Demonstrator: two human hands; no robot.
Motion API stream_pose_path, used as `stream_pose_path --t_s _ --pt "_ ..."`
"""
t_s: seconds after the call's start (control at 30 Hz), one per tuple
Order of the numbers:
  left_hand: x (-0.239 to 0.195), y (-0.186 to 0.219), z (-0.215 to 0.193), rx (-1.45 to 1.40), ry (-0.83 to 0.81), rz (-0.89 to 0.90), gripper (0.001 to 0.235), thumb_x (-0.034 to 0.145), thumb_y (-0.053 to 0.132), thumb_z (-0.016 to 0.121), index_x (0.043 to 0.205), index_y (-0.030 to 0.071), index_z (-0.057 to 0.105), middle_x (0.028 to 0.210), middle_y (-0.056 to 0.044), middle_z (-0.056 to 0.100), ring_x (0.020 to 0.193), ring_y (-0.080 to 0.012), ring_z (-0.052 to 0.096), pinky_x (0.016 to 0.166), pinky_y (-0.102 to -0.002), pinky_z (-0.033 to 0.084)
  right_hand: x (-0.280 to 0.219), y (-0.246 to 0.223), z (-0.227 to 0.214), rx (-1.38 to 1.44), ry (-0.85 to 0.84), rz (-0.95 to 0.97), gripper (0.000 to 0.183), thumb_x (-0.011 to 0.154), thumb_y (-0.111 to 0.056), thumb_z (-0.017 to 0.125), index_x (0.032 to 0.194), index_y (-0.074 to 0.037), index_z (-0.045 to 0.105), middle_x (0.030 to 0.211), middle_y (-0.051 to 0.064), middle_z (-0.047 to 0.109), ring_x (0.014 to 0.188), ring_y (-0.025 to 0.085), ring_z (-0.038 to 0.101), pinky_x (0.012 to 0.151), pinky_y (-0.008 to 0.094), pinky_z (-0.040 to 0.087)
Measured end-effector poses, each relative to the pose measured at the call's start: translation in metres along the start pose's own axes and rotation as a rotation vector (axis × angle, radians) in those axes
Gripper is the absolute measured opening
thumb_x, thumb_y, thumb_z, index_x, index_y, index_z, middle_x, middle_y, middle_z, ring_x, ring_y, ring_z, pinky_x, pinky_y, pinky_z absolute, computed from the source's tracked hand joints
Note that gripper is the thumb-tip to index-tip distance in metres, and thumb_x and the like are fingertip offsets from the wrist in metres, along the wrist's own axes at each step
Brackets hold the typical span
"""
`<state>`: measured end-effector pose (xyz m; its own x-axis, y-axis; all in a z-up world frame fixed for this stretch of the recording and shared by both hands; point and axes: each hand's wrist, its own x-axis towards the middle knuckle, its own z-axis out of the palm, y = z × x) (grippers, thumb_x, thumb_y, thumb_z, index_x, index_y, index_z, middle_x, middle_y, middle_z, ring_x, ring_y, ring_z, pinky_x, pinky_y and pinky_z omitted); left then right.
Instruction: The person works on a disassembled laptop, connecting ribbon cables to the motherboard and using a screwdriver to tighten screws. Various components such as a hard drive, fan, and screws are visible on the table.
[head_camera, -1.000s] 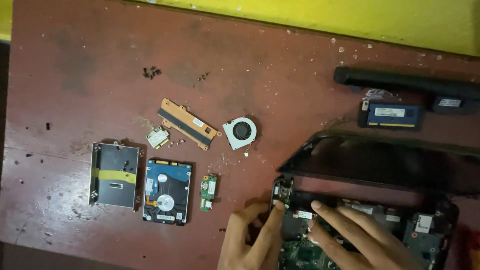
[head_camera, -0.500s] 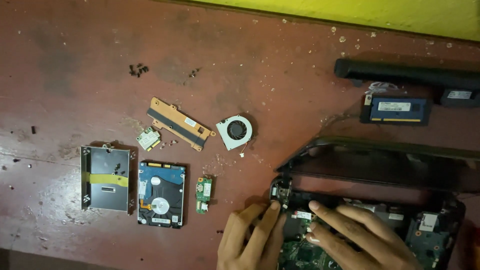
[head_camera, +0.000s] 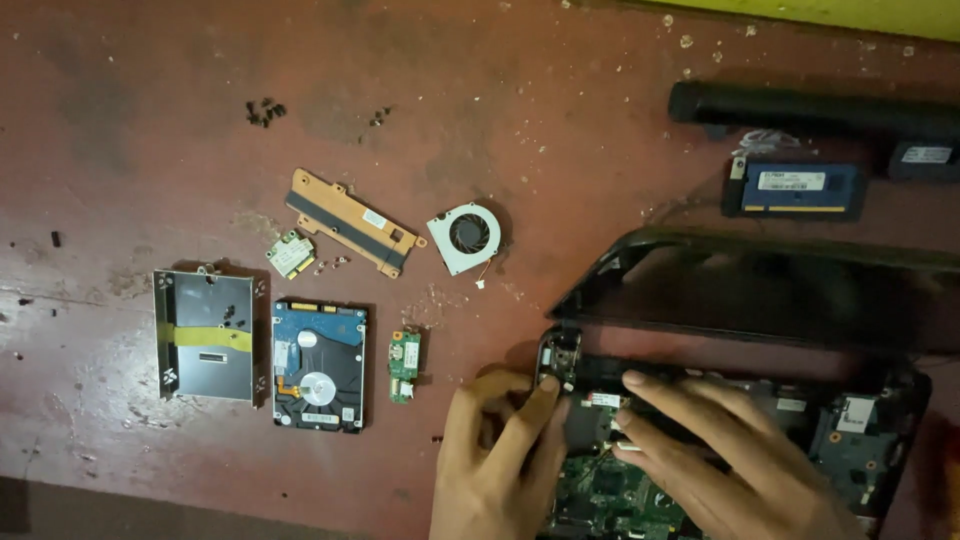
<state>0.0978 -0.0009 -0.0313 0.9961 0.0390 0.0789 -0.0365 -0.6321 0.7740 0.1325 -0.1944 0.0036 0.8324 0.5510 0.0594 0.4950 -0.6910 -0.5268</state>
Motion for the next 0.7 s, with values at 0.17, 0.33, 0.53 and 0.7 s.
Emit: stream_pose_path --t_s 0.17,0.33,0.53,0.7 --pt "0.001 0.001 -0.001 0.028 0.0 0.018 0.023 0.092 0.002 0.074 0.112 0.011 0.07 0.115 -0.013 0.053 0.081 -0.0209 0.058 0.07 -0.03 0.052 -0.011 0.01 0.001 -0.013 -0.05 -0.015 0.038 0.081 -0.022 0.079 0.116 -0.008 0.071 0.127 0.009 0.067 0.115 0.025 0.066 0.105 0.039 0.057" --pt "0.004 0.003 -0.008 0.066 -0.062 0.121 0.027 0.095 0.002 0.072 0.118 0.014 0.074 0.122 -0.015 0.053 0.097 -0.0271 0.061 0.085 -0.035 0.055 -0.011 0.009 -0.002 -0.062 -0.075 -0.028 0.045 0.078 -0.024 0.081 0.117 -0.004 0.069 0.129 0.006 0.066 0.118 0.02 0.064 0.11 0.035 0.054" --pt "0.002 0.006 -0.01 0.048 -0.097 0.098 0.031 0.097 -0.001 0.067 0.124 0.014 0.072 0.124 -0.014 0.055 0.096 -0.0265 0.054 0.084 -0.035 0.053 -0.022 0.017 -0.018 0.064 -0.059 0.065 0.046 0.072 -0.024 0.082 0.111 -0.004 0.069 0.129 0.011 0.067 0.117 0.023 0.069 0.105 0.038 0.06" --pt "-0.001 0.002 -0.005 0.099 -0.043 0.154 0.034 0.094 -0.006 0.07 0.123 0.012 0.069 0.123 -0.015 0.052 0.094 -0.0271 0.056 0.083 -0.036 0.058 -0.036 0.022 -0.027 -0.071 -0.03 0.131 0.026 0.074 -0.026 0.087 0.093 -0.015 0.075 0.097 0.005 0.069 0.084 0.022 0.069 0.083 0.036 0.058"
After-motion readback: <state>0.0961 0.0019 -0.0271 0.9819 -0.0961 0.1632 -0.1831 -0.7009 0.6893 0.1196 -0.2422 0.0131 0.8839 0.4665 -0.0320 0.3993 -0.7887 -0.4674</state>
